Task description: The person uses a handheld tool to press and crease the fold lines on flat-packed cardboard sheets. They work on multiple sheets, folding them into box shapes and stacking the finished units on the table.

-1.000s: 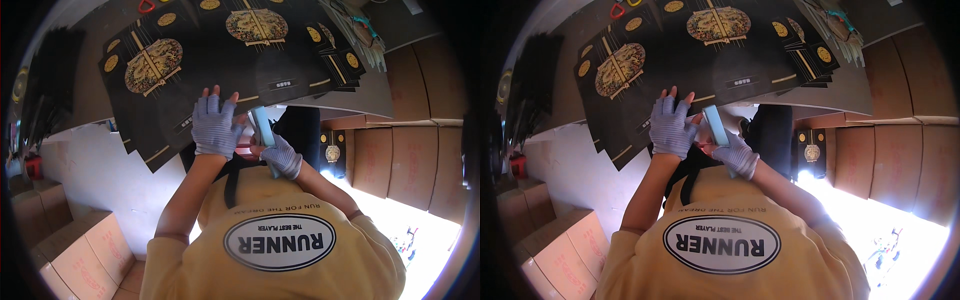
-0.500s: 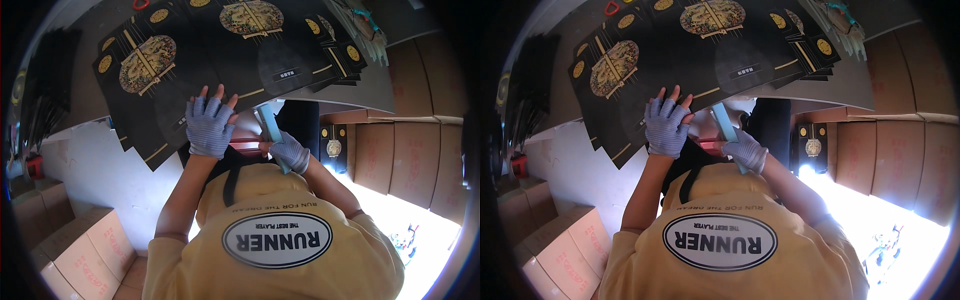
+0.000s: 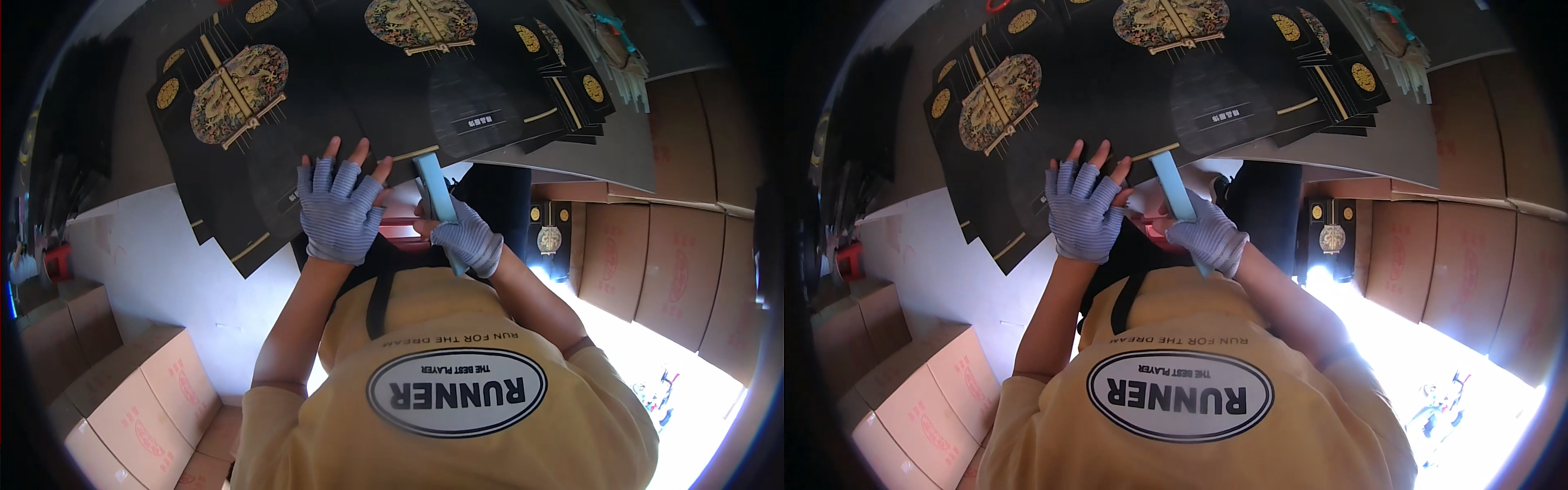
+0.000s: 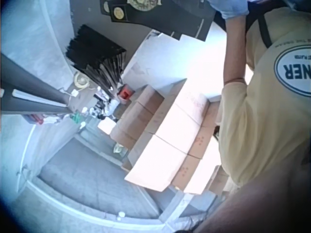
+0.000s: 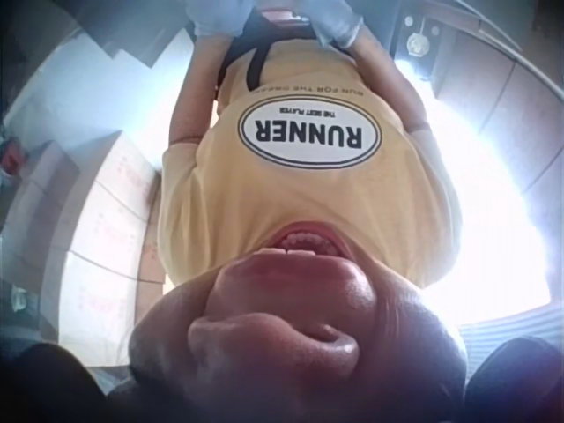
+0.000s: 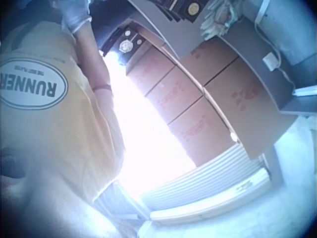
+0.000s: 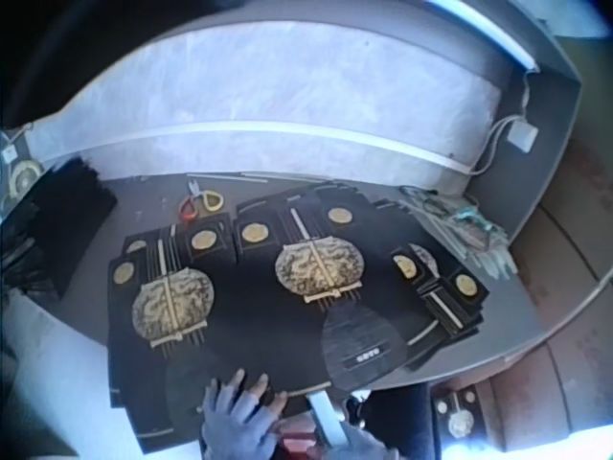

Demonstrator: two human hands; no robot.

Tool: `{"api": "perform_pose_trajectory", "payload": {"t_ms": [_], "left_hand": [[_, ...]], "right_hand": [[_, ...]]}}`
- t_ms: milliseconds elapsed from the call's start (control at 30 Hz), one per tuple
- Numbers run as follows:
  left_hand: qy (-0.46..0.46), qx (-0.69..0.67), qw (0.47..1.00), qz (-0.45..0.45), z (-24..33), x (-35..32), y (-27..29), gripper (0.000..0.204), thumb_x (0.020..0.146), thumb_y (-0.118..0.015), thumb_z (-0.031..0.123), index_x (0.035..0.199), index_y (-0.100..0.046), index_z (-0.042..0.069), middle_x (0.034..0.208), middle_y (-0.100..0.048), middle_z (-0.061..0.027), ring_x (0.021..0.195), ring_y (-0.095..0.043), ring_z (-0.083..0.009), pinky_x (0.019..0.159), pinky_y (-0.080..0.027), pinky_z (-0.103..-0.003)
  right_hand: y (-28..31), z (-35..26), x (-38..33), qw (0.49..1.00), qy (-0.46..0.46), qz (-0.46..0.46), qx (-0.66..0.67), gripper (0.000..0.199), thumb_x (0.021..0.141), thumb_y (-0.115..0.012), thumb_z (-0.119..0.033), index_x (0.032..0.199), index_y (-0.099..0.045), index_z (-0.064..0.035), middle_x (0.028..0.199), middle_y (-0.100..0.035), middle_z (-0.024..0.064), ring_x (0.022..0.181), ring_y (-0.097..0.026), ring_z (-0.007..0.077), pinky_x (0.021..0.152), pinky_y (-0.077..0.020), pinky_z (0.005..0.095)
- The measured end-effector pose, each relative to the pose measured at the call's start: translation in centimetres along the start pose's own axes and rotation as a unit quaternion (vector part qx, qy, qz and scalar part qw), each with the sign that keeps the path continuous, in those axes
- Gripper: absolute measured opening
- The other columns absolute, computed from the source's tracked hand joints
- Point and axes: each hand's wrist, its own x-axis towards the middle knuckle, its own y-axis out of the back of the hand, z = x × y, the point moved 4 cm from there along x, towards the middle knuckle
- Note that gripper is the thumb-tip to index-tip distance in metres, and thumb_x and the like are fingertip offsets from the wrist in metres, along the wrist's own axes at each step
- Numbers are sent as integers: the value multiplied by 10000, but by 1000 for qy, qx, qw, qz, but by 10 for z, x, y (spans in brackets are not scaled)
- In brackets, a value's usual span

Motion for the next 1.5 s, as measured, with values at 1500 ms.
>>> {"api": "perform_pose_trajectory", "payload": {"t_ms": [1500], "left_hand": [[448, -634, 622, -101, 27, -23, -46, 369, 909, -505, 418, 915, -531, 49, 740, -573, -38, 628, -560, -108, 532, -445, -248]], "right_hand": [[-2, 32, -8, 966, 142, -27, 216, 294, 839, -588, -211, 1027, -517, 4, 818, -568, 46, 754, -520, 126, 698, -395, 255]]}}
